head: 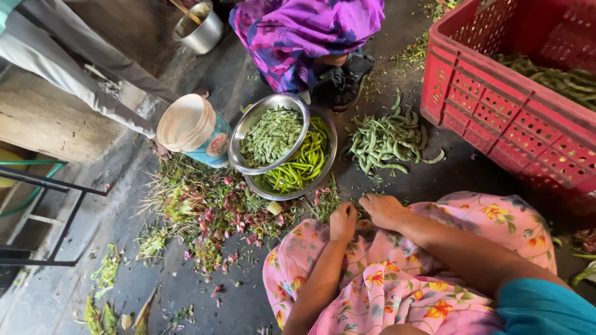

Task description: The person sits on the floor and shells green beans by hand, removing the ends and placing the beans into a metal bowl. The person also handles a red crate and a metal bowl containing green beans.

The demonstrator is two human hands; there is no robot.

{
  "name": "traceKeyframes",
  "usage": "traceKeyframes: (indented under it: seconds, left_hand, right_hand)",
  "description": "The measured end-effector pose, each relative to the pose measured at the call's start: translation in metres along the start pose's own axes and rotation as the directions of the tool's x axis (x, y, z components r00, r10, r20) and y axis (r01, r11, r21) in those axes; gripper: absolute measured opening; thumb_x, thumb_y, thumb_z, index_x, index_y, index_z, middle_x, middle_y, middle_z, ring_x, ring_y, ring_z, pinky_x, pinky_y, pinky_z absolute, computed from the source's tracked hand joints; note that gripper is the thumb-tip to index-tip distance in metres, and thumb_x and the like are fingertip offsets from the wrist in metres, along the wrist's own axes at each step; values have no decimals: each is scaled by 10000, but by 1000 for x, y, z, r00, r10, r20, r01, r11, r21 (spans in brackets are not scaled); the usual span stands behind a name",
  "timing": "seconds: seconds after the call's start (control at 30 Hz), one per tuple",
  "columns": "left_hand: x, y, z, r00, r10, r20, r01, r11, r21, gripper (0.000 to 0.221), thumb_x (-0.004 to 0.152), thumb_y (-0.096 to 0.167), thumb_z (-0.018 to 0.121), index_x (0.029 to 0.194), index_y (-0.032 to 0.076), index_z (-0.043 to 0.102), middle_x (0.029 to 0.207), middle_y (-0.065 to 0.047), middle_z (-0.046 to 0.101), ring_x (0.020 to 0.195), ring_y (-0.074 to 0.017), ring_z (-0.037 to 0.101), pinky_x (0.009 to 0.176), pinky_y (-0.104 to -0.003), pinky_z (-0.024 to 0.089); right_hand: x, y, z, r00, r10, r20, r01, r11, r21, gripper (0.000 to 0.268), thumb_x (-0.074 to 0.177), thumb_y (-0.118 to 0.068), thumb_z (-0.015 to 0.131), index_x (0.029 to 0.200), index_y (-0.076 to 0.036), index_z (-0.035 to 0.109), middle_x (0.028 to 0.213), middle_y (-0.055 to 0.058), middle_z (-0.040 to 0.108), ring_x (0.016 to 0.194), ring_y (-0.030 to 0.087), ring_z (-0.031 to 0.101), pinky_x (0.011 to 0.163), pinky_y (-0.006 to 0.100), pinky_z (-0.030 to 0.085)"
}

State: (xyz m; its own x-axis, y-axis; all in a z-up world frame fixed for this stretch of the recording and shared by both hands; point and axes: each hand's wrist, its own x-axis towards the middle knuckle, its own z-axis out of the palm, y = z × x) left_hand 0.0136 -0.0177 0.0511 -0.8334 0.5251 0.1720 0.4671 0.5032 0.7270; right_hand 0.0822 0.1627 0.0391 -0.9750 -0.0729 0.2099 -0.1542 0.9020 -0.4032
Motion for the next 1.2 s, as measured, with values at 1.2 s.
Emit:
traceKeyframes:
  seconds: [1.2]
  left_hand:
    - [20, -32, 19, 953, -300, 36, 278, 827, -488, 336, 980, 333, 713, 896, 9, 742, 738, -2, 656, 602, -63, 545, 541, -243, 453]
  right_hand:
    - [19, 63, -6, 771, 579, 267, -261, -95, 961, 136, 949, -216, 658, 965, -87, 697, 782, 5, 710, 500, 50, 431, 422, 221, 310]
